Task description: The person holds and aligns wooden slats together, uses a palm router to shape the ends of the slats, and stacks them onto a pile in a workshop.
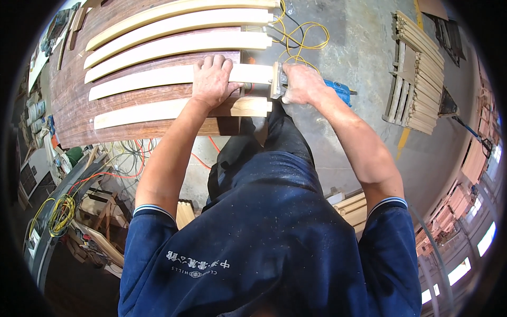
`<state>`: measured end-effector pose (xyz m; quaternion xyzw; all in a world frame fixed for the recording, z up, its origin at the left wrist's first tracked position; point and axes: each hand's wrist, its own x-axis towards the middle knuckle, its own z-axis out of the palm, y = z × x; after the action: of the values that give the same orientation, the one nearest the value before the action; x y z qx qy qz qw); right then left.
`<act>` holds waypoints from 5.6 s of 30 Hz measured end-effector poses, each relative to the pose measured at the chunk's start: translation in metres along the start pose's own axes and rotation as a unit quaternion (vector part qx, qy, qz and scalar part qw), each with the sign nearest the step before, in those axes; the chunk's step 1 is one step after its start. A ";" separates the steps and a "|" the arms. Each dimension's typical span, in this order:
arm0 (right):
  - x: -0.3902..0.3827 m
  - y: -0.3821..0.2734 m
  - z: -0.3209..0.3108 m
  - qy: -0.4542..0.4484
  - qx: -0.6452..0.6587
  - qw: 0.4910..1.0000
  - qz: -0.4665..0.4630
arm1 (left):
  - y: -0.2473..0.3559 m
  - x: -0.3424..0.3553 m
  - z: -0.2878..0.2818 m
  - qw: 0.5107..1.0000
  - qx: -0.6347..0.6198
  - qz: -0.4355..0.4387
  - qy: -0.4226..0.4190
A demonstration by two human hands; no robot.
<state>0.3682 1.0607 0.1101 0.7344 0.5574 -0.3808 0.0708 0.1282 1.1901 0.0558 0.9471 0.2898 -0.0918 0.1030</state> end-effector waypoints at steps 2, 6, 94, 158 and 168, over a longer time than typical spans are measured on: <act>0.001 0.003 0.001 0.010 0.008 1.000 -0.001 | 0.000 0.000 0.000 1.000 -0.011 0.008 0.012; 0.004 0.000 -0.004 0.000 0.031 0.999 0.013 | -0.003 -0.001 0.003 1.000 -0.013 0.012 0.025; 0.048 0.013 -0.028 0.017 0.024 0.999 -0.015 | -0.039 0.036 -0.009 0.997 -0.007 0.021 0.074; 0.017 0.041 -0.043 0.043 0.194 0.980 0.011 | -0.062 0.092 -0.030 0.998 0.034 -0.029 0.041; 0.039 0.023 -0.045 0.031 0.093 0.995 -0.009 | -0.040 0.042 -0.016 0.998 0.020 -0.045 0.046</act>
<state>0.4131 1.1055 0.1097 0.7443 0.5277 -0.4089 -0.0185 0.1416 1.2492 0.0553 0.9383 0.3343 -0.0585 0.0666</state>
